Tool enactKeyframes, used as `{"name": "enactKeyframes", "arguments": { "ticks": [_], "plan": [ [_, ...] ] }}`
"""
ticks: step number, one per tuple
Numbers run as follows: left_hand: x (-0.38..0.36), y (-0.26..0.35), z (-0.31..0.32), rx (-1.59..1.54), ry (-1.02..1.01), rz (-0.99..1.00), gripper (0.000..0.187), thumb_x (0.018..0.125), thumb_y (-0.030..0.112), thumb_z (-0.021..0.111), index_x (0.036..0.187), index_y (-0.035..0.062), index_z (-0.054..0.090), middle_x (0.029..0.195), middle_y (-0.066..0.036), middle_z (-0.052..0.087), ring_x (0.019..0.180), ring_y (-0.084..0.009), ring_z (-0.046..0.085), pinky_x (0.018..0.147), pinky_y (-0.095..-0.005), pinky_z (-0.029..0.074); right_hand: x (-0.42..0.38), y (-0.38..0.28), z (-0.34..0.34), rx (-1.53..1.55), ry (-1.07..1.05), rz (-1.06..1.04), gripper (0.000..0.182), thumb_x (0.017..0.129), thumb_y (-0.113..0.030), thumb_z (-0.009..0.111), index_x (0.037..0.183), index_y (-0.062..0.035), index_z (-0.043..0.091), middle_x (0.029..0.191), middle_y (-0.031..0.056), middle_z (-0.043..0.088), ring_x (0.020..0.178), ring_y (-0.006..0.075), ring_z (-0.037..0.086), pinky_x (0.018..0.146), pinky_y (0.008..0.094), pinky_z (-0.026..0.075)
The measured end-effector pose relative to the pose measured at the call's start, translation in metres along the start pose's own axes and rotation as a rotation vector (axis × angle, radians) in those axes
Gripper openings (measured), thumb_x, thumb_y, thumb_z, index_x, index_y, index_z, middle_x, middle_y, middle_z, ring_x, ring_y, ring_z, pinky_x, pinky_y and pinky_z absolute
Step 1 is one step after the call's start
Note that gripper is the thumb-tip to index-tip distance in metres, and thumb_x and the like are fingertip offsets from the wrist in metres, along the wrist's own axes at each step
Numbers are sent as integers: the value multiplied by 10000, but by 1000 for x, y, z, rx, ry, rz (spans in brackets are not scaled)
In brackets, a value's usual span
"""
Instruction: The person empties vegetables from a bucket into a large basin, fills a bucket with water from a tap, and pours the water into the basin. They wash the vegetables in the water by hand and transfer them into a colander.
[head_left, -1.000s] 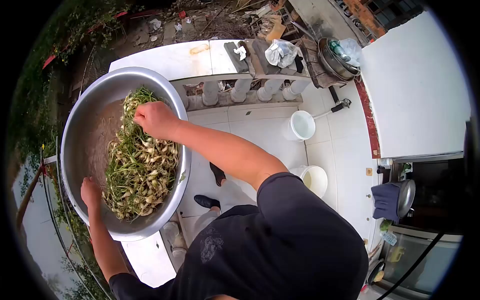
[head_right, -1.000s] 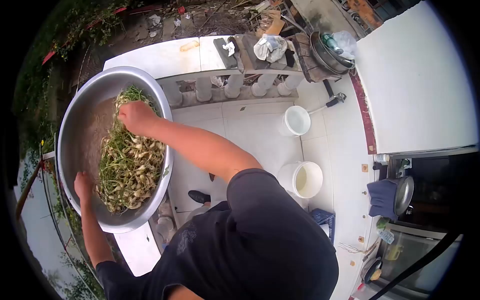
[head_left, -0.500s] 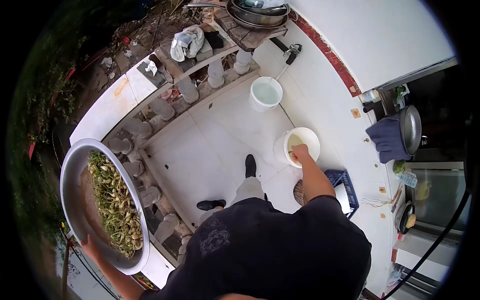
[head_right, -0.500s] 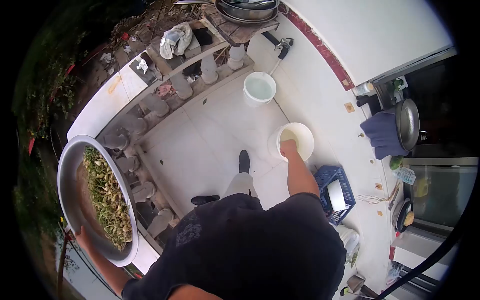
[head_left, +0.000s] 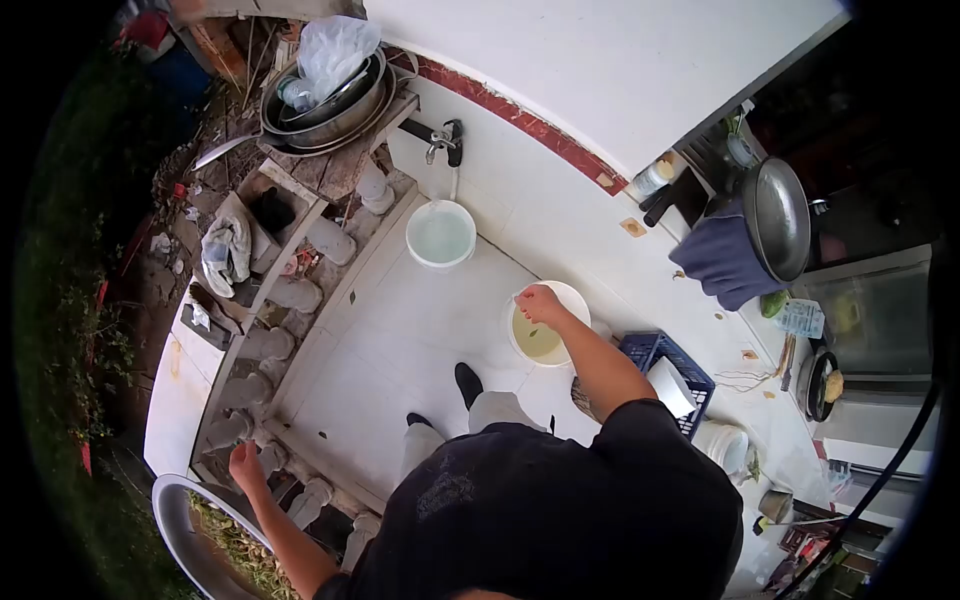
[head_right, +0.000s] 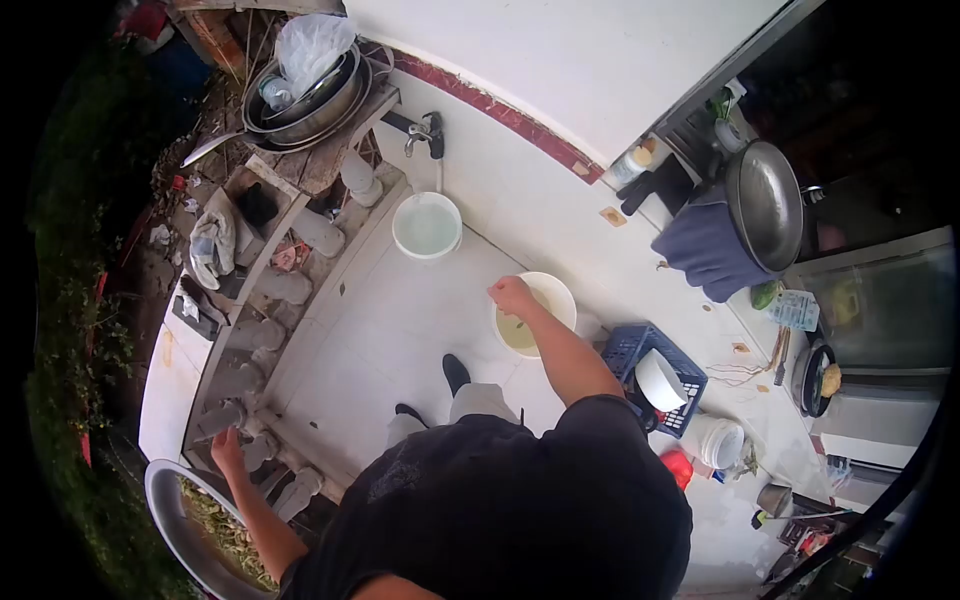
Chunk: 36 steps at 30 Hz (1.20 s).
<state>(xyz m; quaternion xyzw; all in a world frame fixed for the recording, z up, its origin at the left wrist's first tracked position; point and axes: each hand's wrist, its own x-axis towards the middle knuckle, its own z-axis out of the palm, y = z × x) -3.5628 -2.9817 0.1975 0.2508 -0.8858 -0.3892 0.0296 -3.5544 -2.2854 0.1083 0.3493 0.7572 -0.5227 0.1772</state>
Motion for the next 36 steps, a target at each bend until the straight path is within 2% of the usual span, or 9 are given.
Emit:
{"name": "enactKeyframes", "arguments": {
  "ticks": [2, 6, 12, 14, 16, 21, 24, 29, 36],
  "plan": [
    [-5, 13, 50, -98, -182, -391, 205, 795, 222, 606, 842, 22, 594, 644, -45, 503, 526, -159, 457, 419, -330, 358, -15, 7, -4, -50, -35, -31, 223, 816, -226, 601, 814, -3, 587, 659, 47, 564, 526, 114, 529, 446, 264, 444],
    [3, -75, 115, 206, -439, -898, 235, 782, 218, 552, 974, 90, 506, 719, -116, 489, 647, -312, 523, 627, -494, 472, -59, 61, -17, -122, 92, 22, 227, 780, -219, 606, 737, 3, 609, 637, 63, 589, 504, 137, 553, 450, 277, 466],
    [69, -44, 144, 432, -1388, 439, 241, 835, 251, 576, 854, 21, 503, 732, -161, 495, 630, -281, 535, 543, -484, 478, -189, 200, -7, 570, 533, 392, 207, 775, -200, 569, 634, -50, 558, 516, 54, 520, 391, 167, 494, 371, 312, 401],
    [99, -1, 174, 294, -1296, 526, 247, 826, 261, 585, 850, 27, 510, 699, -126, 487, 550, -267, 512, 481, -418, 470, -248, 242, 23, 637, 687, 493, 225, 839, -200, 506, 647, -87, 474, 498, 37, 417, 384, 155, 426, 329, 310, 316],
    [137, 57, 266, 458, -765, -281, 250, 808, 263, 596, 861, 36, 507, 683, -109, 485, 508, -251, 503, 439, -384, 462, -302, 276, 52, 792, 651, 695, 187, 839, -100, 543, 679, -47, 462, 528, 54, 464, 402, 163, 453, 322, 300, 328],
    [121, 214, 361, 291, -852, -2, 241, 791, 266, 590, 829, 33, 542, 619, -80, 516, 446, -207, 520, 379, -361, 451, -352, 292, 78, 1302, 919, 822, 147, 825, -148, 605, 761, -30, 546, 637, 80, 561, 488, 168, 532, 411, 291, 449],
    [31, 263, 362, 176, -955, 127, 222, 807, 221, 603, 816, 6, 551, 639, -82, 550, 450, -179, 545, 370, -312, 447, -334, 262, 0, 1421, 955, 451, 160, 838, -190, 607, 775, -52, 557, 686, 65, 574, 587, 153, 545, 486, 265, 446],
    [-54, 245, 355, 241, -1041, 154, 216, 814, 213, 601, 822, 6, 539, 647, -85, 546, 442, -180, 536, 364, -307, 431, -287, 139, -220, 1149, 942, -45, 264, 873, -319, 590, 823, -61, 566, 684, 37, 588, 545, 121, 539, 473, 237, 440],
    [-103, 117, 258, 189, -749, -301, 240, 826, 193, 586, 813, -28, 493, 610, -115, 505, 414, -225, 519, 333, -334, 411, -200, 66, -443, 797, 961, 74, 385, 805, -416, 637, 697, -59, 544, 572, 39, 501, 423, 115, 412, 377, 260, 321]
  ]
}}
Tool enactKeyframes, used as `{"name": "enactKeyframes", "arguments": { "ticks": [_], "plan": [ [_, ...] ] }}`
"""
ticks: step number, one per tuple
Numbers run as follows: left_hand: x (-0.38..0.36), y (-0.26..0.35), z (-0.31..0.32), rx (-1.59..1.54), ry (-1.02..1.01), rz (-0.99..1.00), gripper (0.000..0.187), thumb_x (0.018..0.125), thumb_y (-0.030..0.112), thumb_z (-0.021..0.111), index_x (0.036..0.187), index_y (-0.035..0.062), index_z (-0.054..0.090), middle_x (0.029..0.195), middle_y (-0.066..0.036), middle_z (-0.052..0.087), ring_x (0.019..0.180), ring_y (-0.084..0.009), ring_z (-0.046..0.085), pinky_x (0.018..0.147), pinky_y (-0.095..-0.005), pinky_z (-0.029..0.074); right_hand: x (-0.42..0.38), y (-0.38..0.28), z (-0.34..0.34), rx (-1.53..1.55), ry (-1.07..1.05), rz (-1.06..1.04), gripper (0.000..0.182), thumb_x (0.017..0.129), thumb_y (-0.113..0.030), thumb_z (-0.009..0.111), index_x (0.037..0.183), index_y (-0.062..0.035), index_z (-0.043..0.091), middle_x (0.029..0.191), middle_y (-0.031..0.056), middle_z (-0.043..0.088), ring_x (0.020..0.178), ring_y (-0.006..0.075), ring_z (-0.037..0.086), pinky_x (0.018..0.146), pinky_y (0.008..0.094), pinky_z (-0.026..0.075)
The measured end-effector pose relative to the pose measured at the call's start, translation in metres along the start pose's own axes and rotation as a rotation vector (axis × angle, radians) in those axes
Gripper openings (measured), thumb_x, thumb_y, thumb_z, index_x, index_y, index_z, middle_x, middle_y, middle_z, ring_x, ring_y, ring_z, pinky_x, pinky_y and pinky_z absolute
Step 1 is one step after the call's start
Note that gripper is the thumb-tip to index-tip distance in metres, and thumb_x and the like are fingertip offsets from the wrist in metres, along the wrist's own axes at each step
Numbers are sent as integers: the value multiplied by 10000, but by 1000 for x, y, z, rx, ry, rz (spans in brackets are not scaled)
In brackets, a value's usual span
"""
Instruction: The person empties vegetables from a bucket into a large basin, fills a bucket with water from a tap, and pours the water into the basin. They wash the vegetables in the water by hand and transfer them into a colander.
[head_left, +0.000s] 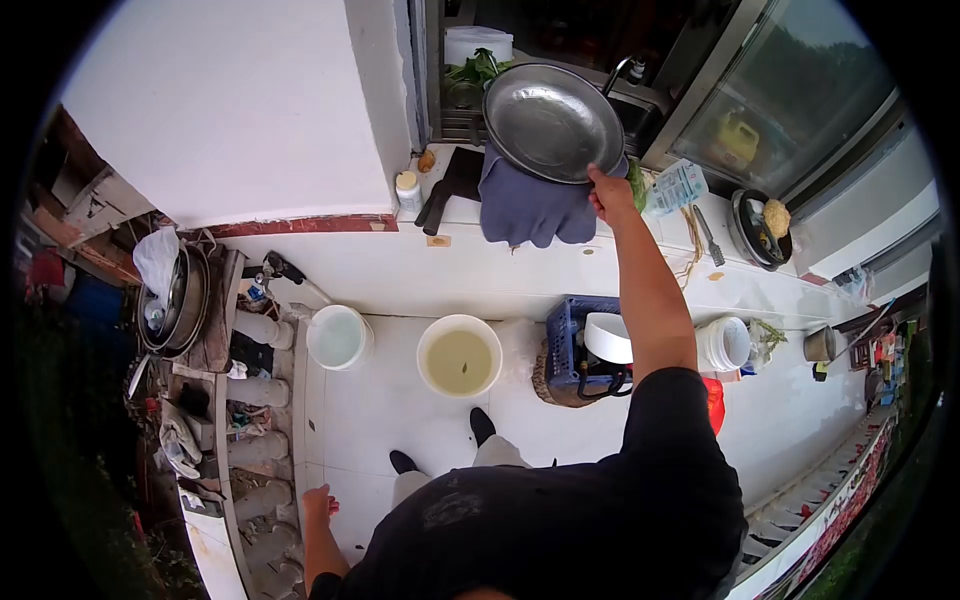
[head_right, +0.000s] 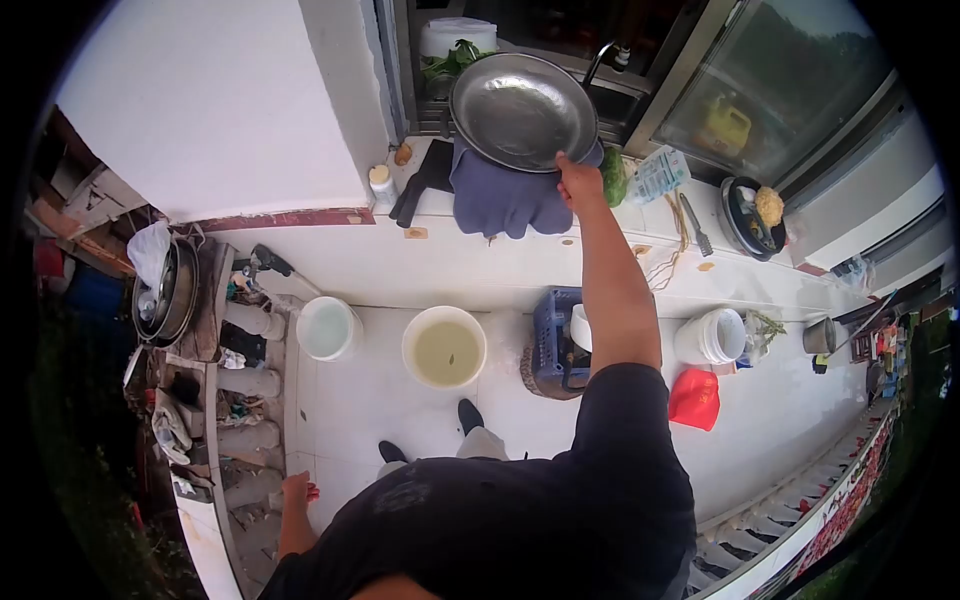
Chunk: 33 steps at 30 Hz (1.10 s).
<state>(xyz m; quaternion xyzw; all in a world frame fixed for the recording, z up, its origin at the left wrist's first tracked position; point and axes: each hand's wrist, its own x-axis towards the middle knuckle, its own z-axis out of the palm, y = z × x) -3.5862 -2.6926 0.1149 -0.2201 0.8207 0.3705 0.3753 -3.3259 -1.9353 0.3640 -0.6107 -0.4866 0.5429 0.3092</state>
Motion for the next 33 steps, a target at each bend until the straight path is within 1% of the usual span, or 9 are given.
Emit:
{"name": "enactKeyframes", "arguments": {
  "ticks": [5, 7, 10, 13, 19, 24, 25, 29, 33],
  "plan": [
    [-69, -117, -16, -163, 131, -238, 212, 835, 194, 551, 808, -5, 482, 604, -124, 509, 425, -261, 535, 356, -376, 449, 30, -28, -13, -379, -4, -174, 158, 728, -180, 627, 680, -39, 576, 546, 32, 465, 399, 122, 379, 357, 266, 264],
    [-85, -162, -17, -202, 121, -310, 215, 841, 209, 549, 811, 6, 483, 605, -125, 514, 432, -271, 540, 366, -391, 461, 29, -54, -22, -444, -39, -108, 115, 722, -95, 598, 686, 6, 556, 536, 72, 492, 373, 168, 421, 355, 324, 323],
    [-100, -205, -4, -265, 124, -344, 227, 848, 235, 550, 830, 16, 491, 608, -122, 521, 444, -278, 550, 373, -401, 468, 51, -70, -35, -82, -70, -195, 116, 748, -82, 560, 678, 9, 545, 553, 67, 480, 411, 145, 423, 351, 275, 304],
    [-101, -232, 10, -332, 94, -314, 237, 847, 243, 558, 862, 14, 497, 616, -120, 528, 452, -269, 554, 375, -397, 470, 51, -94, -37, -96, -4, -235, 104, 762, -50, 522, 688, 22, 537, 565, 86, 489, 418, 150, 435, 346, 275, 318],
    [-144, -218, 27, -472, 118, -155, 237, 818, 206, 598, 869, -22, 559, 664, -103, 556, 487, -197, 563, 410, -317, 474, -60, -130, -41, -256, -108, -297, 215, 807, -206, 539, 638, -115, 441, 533, -24, 437, 380, 59, 384, 299, 196, 247],
    [-189, -247, 11, -532, 139, -43, 292, 794, 257, 619, 870, -24, 598, 712, -72, 583, 587, -155, 586, 495, -282, 491, -201, -60, 19, -365, -473, -532, 175, 803, -224, 552, 686, -116, 480, 477, -20, 407, 344, 61, 355, 288, 193, 235],
    [-203, -251, 2, -533, 115, -26, 332, 816, 270, 621, 957, -29, 595, 797, -87, 606, 649, -159, 604, 557, -281, 515, -235, -40, 38, -460, -611, -585, 181, 804, -211, 557, 680, -109, 475, 468, -20, 403, 322, 63, 337, 278, 200, 227],
    [-299, -260, -53, -918, 67, 263, 396, 872, 295, 582, 1062, -51, 562, 923, -137, 610, 775, -184, 618, 697, -302, 534, -433, 53, 128, -602, -1187, -572, 183, 801, -126, 548, 641, -78, 476, 484, -13, 443, 333, 50, 370, 284, 191, 258],
    [-400, -309, -107, -1270, 166, 510, 546, 921, 423, 464, 1188, -53, 478, 975, -173, 594, 862, -231, 614, 738, -352, 536, -637, 144, 181, -823, -1663, -655, 151, 766, -89, 563, 647, -10, 514, 523, 27, 486, 395, 80, 431, 351, 224, 332]
  ]
}}
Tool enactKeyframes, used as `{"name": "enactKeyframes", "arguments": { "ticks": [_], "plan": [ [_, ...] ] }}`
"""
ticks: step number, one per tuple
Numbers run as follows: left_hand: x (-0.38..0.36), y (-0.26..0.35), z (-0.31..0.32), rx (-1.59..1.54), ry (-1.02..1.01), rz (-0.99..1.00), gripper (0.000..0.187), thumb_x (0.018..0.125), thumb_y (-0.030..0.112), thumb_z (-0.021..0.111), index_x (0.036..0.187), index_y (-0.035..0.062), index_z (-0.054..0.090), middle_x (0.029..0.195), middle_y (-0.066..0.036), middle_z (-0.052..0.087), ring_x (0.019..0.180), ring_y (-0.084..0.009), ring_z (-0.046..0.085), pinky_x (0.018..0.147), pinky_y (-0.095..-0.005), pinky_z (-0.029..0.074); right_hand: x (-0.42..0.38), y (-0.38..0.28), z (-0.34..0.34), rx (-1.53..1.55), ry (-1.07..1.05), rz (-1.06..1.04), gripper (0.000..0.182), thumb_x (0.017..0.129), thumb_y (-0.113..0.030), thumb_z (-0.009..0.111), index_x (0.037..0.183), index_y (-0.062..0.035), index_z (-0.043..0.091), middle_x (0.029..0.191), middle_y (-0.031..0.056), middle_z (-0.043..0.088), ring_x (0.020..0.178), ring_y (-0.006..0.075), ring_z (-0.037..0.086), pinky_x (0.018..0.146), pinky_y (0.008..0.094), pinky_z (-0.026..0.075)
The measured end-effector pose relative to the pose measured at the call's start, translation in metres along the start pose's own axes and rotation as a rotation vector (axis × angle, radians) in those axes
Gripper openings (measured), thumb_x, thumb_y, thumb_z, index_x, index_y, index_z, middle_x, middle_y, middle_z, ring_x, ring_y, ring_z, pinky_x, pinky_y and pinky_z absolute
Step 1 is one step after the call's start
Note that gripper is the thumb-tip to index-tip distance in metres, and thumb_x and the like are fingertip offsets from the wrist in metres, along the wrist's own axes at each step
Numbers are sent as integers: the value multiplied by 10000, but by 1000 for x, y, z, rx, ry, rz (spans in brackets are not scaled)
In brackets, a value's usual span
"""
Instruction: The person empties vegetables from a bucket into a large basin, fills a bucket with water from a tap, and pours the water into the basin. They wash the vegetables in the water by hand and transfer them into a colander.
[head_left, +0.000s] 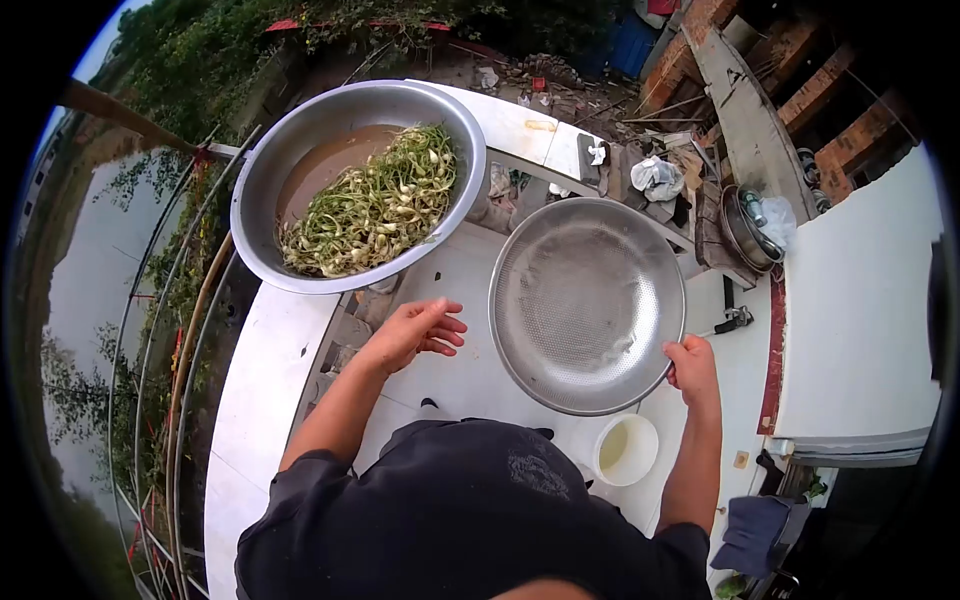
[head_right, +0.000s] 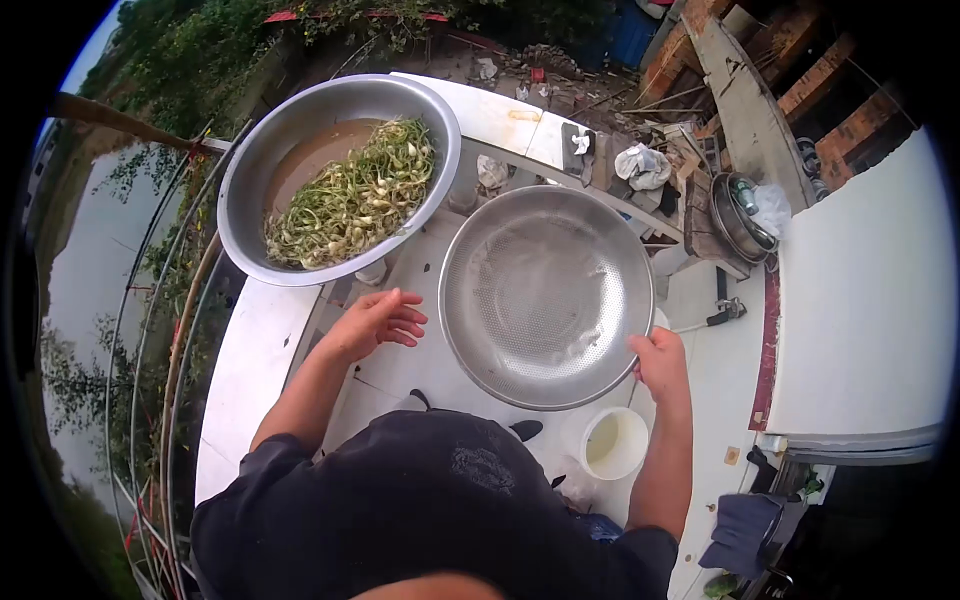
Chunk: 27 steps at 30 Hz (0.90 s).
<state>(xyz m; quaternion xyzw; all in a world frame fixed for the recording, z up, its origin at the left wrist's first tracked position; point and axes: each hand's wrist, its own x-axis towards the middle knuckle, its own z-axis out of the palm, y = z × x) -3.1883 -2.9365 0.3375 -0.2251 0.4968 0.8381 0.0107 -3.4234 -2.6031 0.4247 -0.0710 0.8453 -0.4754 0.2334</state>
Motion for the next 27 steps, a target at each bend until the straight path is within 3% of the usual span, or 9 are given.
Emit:
{"name": "enactKeyframes", "arguments": {
  "ticks": [2, 4, 7, 10, 14, 19, 22, 25, 27],
  "plan": [
    [-36, 28, -32, -98, 65, 89, 691, 877, 548, 463, 1227, -48, 442, 1005, -166, 591, 883, -220, 607, 725, -355, 540, 33, -40, 81, -39, -196, -84, 131, 742, -92, 550, 660, 11, 544, 540, 36, 509, 425, 92, 462, 379, 241, 356],
    [-64, 50, -57, -65, 229, 97, 665, 862, 507, 523, 1218, -50, 446, 1030, -169, 588, 879, -237, 618, 668, -366, 557, 51, -81, 151, -119, -344, -181, 156, 738, -114, 559, 658, 19, 558, 544, 51, 527, 445, 97, 486, 396, 250, 377],
    [-78, 53, -103, 119, 521, 101, 502, 859, 327, 568, 1162, -64, 483, 985, -175, 607, 802, -260, 643, 589, -384, 570, 85, -122, 234, -278, -478, -294, 203, 737, -164, 570, 694, 32, 591, 552, 73, 551, 470, 116, 517, 417, 266, 400],
    [-66, 49, -164, -31, 691, 103, 362, 809, 140, 539, 1090, -86, 513, 899, -179, 622, 709, -284, 655, 549, -409, 574, 125, -152, 306, -310, -532, -492, 272, 776, -230, 601, 674, 21, 583, 573, 70, 570, 504, 130, 537, 450, 265, 415],
    [-33, 79, -223, -137, 894, 196, 307, 748, 41, 460, 1013, -101, 517, 832, -187, 617, 647, -297, 653, 581, -445, 577, 180, -191, 373, 83, -789, -361, 383, 859, -389, 592, 747, -23, 591, 582, 27, 544, 489, 94, 509, 433, 211, 404],
    [0, 125, -266, -162, 1107, 308, 282, 752, 62, 450, 976, -100, 501, 816, -164, 599, 623, -272, 644, 548, -398, 583, 267, -190, 416, -15, -830, -295, 302, 861, -316, 593, 792, -22, 589, 617, 31, 562, 507, 85, 512, 431, 200, 394],
    [-31, 127, -288, -238, 1234, 363, 256, 754, 57, 461, 948, -105, 500, 850, -175, 598, 692, -282, 644, 603, -428, 581, 322, -184, 433, -136, -767, -309, 288, 833, -294, 615, 809, -8, 605, 646, 45, 585, 535, 97, 535, 469, 224, 421],
    [-91, 106, -283, -260, 1481, 342, 268, 745, 63, 439, 939, -113, 493, 832, -181, 600, 689, -287, 652, 601, -425, 588, 402, -164, 466, -360, -599, -498, 334, 777, -304, 653, 858, 19, 632, 792, 117, 650, 712, 192, 617, 669, 317, 487],
    [-136, 69, -277, -337, 1627, 283, 276, 742, 63, 423, 941, -121, 478, 831, -189, 598, 684, -298, 655, 614, -438, 591, 421, -169, 480, -535, -520, -570, 424, 785, -373, 632, 991, -2, 614, 931, 174, 636, 879, 282, 610, 793, 367, 468]
  ]
}}
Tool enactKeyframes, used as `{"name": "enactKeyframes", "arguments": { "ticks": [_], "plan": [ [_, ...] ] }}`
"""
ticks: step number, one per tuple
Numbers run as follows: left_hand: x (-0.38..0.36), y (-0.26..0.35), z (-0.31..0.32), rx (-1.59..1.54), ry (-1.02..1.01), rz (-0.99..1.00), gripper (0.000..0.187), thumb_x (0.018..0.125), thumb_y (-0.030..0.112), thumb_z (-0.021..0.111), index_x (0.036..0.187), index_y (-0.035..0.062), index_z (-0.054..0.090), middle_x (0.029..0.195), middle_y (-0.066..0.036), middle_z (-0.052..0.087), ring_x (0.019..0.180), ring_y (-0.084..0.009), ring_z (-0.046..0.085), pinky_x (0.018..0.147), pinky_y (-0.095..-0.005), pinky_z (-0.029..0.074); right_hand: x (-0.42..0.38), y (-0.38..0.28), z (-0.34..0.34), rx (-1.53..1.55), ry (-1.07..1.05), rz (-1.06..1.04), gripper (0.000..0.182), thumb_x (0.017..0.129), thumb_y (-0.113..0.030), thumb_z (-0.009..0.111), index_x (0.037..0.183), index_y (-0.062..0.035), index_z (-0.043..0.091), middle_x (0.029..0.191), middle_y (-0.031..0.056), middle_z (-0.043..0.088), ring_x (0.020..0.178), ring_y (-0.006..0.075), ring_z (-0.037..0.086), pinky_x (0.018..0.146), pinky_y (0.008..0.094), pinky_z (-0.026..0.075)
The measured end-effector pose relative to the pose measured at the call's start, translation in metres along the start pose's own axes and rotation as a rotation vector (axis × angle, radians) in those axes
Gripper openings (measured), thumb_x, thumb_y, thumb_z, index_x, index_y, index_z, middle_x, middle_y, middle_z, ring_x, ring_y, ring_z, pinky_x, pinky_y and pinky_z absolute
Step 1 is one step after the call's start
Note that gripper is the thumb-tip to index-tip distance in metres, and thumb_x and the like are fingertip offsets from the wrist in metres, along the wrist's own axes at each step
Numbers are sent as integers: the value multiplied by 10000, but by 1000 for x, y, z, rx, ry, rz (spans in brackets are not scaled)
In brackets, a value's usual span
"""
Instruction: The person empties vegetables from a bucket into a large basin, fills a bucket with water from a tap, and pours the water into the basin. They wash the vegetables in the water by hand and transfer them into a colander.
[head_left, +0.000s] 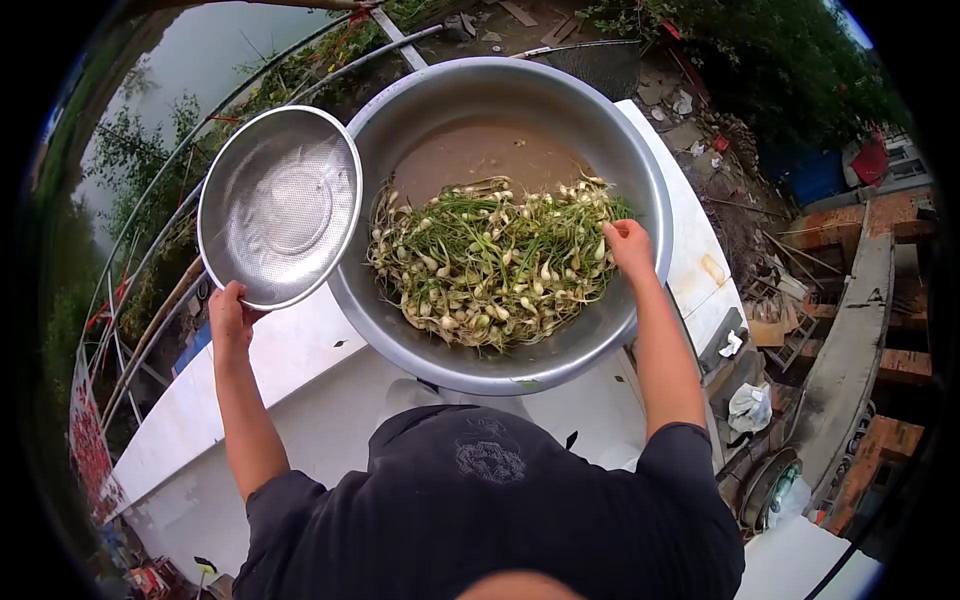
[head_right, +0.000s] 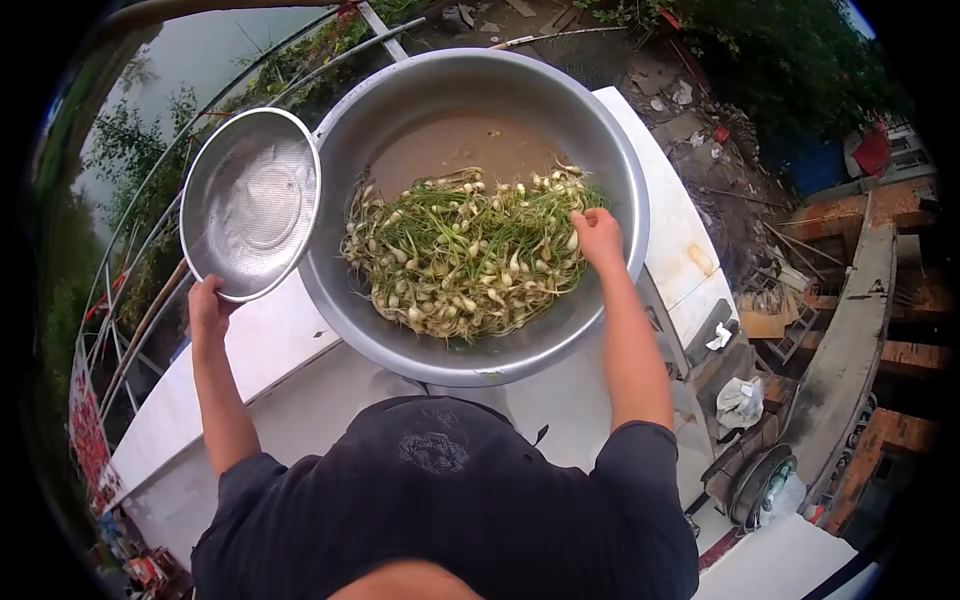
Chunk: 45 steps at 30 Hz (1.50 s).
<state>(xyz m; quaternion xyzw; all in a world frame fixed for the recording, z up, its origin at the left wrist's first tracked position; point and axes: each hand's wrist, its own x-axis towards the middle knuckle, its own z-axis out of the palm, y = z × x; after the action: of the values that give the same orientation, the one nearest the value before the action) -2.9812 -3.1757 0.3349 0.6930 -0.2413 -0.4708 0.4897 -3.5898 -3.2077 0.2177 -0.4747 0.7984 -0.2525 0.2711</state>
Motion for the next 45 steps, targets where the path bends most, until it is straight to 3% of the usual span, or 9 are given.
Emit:
{"name": "enactKeyframes", "arguments": {
  "ticks": [12, 16, 19, 23, 25, 29, 32, 39, 45],
  "plan": [
    [5, -213, -179, -18, 294, -471, 294, 802, 114, 416, 1045, -49, 450, 973, -173, 571, 793, -312, 641, 661, -470, 573, 16, -4, 51, -300, -15, 95, 941, 740, -633, 554, 1365, 19, 289, 1317, 289, 388, 1219, 394, 401, 1022, 414, 322],
    [19, -203, -171, 85, 114, -447, 360, 788, 148, 496, 1064, -83, 493, 940, -171, 569, 814, -265, 612, 695, -449, 540, -1, -14, 45, -265, -175, 121, 906, 746, -581, 590, 1360, 22, 306, 1307, 272, 416, 1211, 374, 421, 1011, 406, 341],
    [50, -249, -212, 862, 458, -62, 458, 793, 204, 584, 1147, -69, 485, 923, -124, 576, 819, -231, 607, 733, -337, 515, 3, -39, 14, -295, -258, 115, 863, 752, -533, 615, 1344, 30, 334, 1255, 267, 474, 1190, 353, 452, 991, 397, 367],
    [-43, -95, -37, 291, 117, 256, 465, 844, 199, 603, 1231, -26, 476, 963, -81, 589, 847, -132, 562, 723, -277, 479, 26, -49, 2, -416, -100, 97, 953, 731, -599, 588, 1374, 26, 267, 1282, 299, 427, 1203, 378, 431, 994, 405, 364],
    [-70, -69, 65, 161, -235, 92, 539, 851, 256, 610, 1274, -28, 434, 1038, -105, 578, 923, -137, 556, 757, -275, 460, 44, -20, 25, -305, -119, 132, 1010, 713, -640, 577, 1391, 19, 222, 1301, 320, 389, 1216, 395, 410, 999, 416, 356],
    [-51, -112, 194, 424, -285, -231, 982, 725, 533, 661, 1398, -12, 201, 1286, -257, 412, 1175, -323, 440, 942, -409, 391, 47, 4, 68, -250, -226, 137, 1027, 732, -653, 548, 1423, -20, 128, 1360, 320, 309, 1260, 402, 353, 1029, 408, 316],
    [-6, -190, 227, 449, -195, -300, 1073, 680, 598, 667, 1409, 4, 150, 1366, -264, 314, 1251, -360, 353, 988, -474, 337, 39, -1, 58, 81, -414, 287, 1012, 735, -654, 559, 1428, -50, 137, 1390, 267, 305, 1270, 380, 347, 1029, 415, 314],
    [-40, -134, 260, 216, -309, -492, 1149, 641, 694, 631, 1434, 52, 102, 1452, -230, 171, 1335, -368, 201, 1045, -555, 182, -2, -27, 98, 906, -858, 595, 887, 756, -674, 535, 1396, -113, 291, 1389, 160, 363, 1249, 285, 388, 1009, 466, 339],
    [-34, -134, 270, -18, -408, -401, 1129, 690, 613, 643, 1414, -33, 64, 1442, -267, 163, 1333, -359, 210, 1059, -500, 197, -12, -68, 77, 1181, -893, 507, 465, 872, -321, 568, 1220, -23, 492, 1104, 90, 599, 940, 190, 612, 792, 317, 523]
  ]
}}
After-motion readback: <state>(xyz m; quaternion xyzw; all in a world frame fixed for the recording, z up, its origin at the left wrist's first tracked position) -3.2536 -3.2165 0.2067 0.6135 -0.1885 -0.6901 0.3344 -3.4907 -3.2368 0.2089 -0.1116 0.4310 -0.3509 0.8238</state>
